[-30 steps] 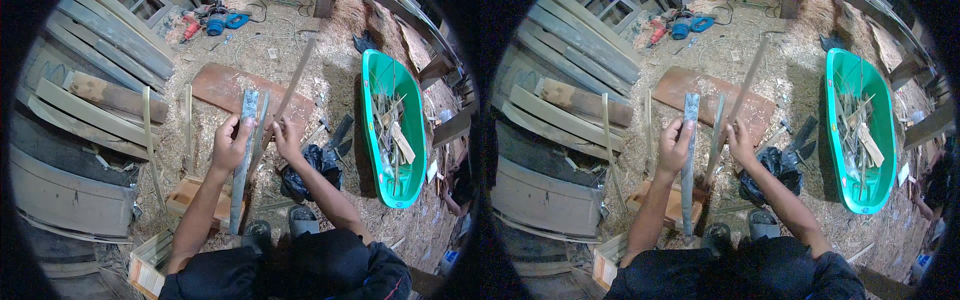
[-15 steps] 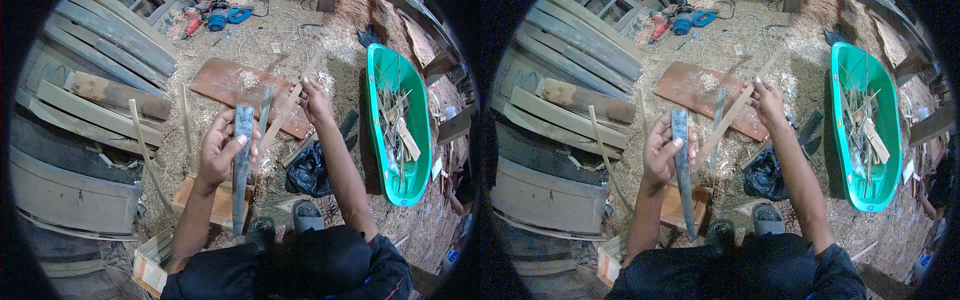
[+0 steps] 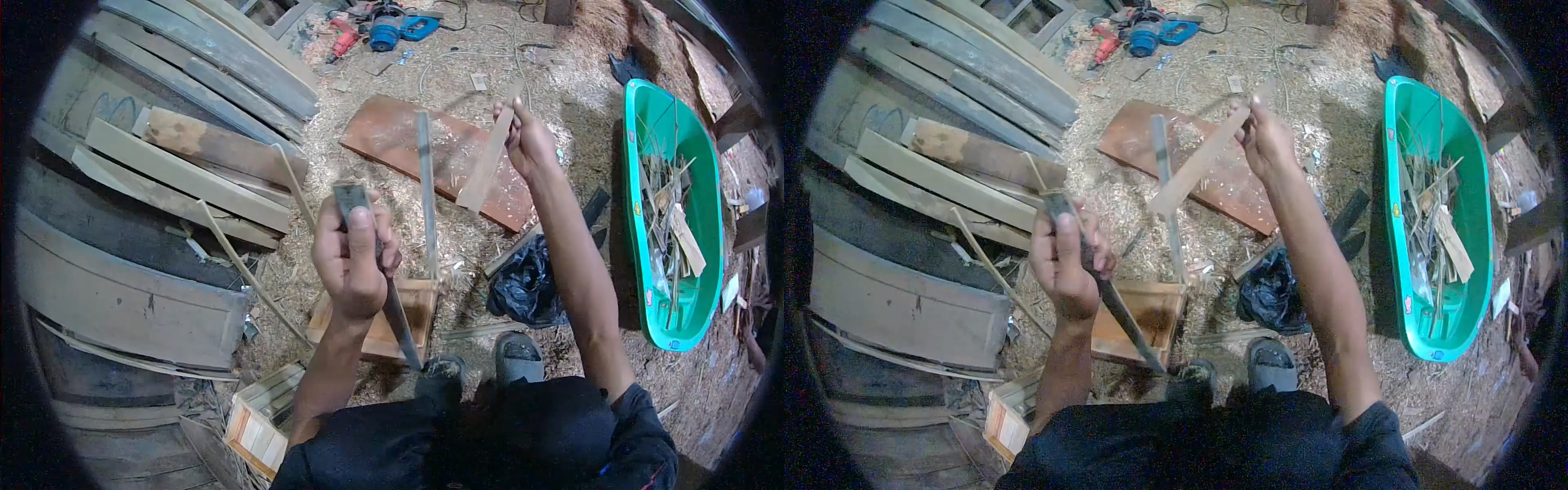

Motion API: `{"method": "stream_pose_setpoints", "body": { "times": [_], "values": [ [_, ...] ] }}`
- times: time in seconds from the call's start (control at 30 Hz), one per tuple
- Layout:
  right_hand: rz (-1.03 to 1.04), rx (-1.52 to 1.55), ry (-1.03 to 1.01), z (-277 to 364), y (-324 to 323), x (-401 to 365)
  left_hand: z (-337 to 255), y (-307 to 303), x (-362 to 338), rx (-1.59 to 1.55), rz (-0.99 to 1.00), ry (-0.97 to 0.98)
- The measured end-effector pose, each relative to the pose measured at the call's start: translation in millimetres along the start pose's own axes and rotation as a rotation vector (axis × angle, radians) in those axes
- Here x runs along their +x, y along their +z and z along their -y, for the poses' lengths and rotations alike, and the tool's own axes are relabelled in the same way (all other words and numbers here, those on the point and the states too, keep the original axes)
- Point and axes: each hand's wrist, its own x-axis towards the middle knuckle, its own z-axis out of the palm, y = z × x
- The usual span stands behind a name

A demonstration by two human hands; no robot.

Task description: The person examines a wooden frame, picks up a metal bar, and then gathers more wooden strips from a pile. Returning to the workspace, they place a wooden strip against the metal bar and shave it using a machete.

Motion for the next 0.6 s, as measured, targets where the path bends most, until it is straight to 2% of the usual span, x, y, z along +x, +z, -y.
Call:
{"method": "stream_pose_setpoints", "body": {
  "times": [0.07, 0.2, 0.27, 0.3, 0.4, 0.5, 0.6],
  "values": [
    [0.021, 0.001, -0.036, 11.1, 27.5, 2.5, -5.3, -2.3, -2.3, 0.023, -0.061, 0.098],
    [0.151, -0.060, -0.058, 24.0, 63.8, -0.6, 7.3, 1.6, -15.9, -0.155, -0.104, 0.268],
    [0.192, -0.138, -0.072, 25.6, 75.2, -13.6, 37.4, 1.6, -24.5, -0.155, -0.043, 0.358],
    [0.213, -0.173, -0.059, 24.7, 76.2, -19.9, 56.4, 7.5, -23.2, -0.007, -0.066, 0.468],
    [0.216, -0.286, -0.043, 23.3, 68.7, -32.7, 78.3, 8.5, -22.3, -0.011, 0.176, 0.493],
    [0.057, -0.405, -0.056, 23.2, 54.0, -42.3, 79.8, 16.3, -30.0, 0.001, 0.189, 0.391],
    [-0.014, -0.311, -0.083, 26.1, 57.7, -49.7, 80.6, 16.5, -34.4, -0.035, 0.256, 0.426]
  ]
}}
